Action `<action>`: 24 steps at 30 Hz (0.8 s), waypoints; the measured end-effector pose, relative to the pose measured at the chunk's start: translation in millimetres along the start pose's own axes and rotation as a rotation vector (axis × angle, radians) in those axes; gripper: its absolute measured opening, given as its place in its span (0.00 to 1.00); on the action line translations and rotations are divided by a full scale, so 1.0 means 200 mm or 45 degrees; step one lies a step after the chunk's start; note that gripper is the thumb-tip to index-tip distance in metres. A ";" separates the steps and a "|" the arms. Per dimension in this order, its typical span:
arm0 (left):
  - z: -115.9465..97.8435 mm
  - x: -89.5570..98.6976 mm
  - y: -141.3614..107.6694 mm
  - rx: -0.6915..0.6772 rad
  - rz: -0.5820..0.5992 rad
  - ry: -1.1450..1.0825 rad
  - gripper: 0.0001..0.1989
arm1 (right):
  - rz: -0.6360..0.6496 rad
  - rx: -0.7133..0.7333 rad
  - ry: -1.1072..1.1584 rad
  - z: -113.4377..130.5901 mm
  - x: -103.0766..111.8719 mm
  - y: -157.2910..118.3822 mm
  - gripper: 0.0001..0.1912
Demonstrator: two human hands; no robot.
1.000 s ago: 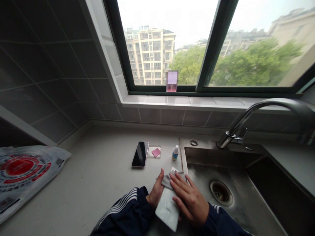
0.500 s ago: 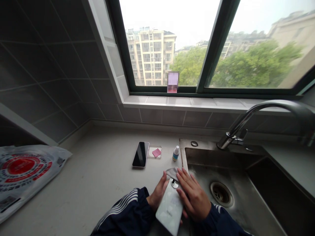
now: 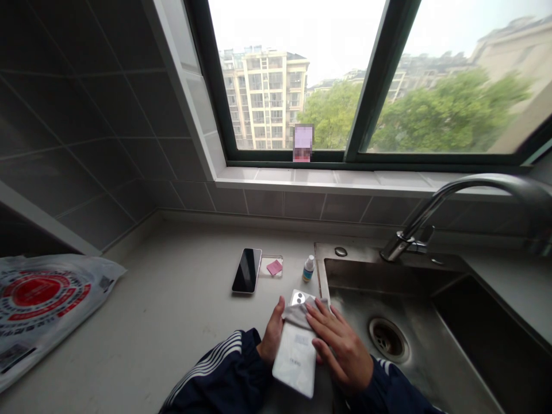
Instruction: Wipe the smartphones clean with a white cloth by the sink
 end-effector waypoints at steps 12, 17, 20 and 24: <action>-0.04 0.00 -0.01 -0.175 -0.258 0.015 0.38 | 0.023 0.124 0.248 0.11 0.08 0.02 0.21; -0.06 0.03 -0.01 -0.125 -0.318 0.062 0.39 | 0.039 0.255 0.358 0.17 0.09 0.02 0.21; -0.06 0.02 -0.01 -0.091 -0.303 0.088 0.42 | 0.051 0.315 0.373 0.19 0.08 0.02 0.23; -0.05 0.03 -0.02 -0.089 -0.294 0.099 0.45 | 0.098 0.323 0.339 0.20 0.06 0.02 0.24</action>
Point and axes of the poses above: each hand's wrist, its own y-axis towards the middle knuckle, its own x-axis out of the back of the hand, z = x × y, the point moved 3 cm from there along y, towards the middle knuckle, and after that the axes turned 2 degrees about z, right-handed, at the moved point
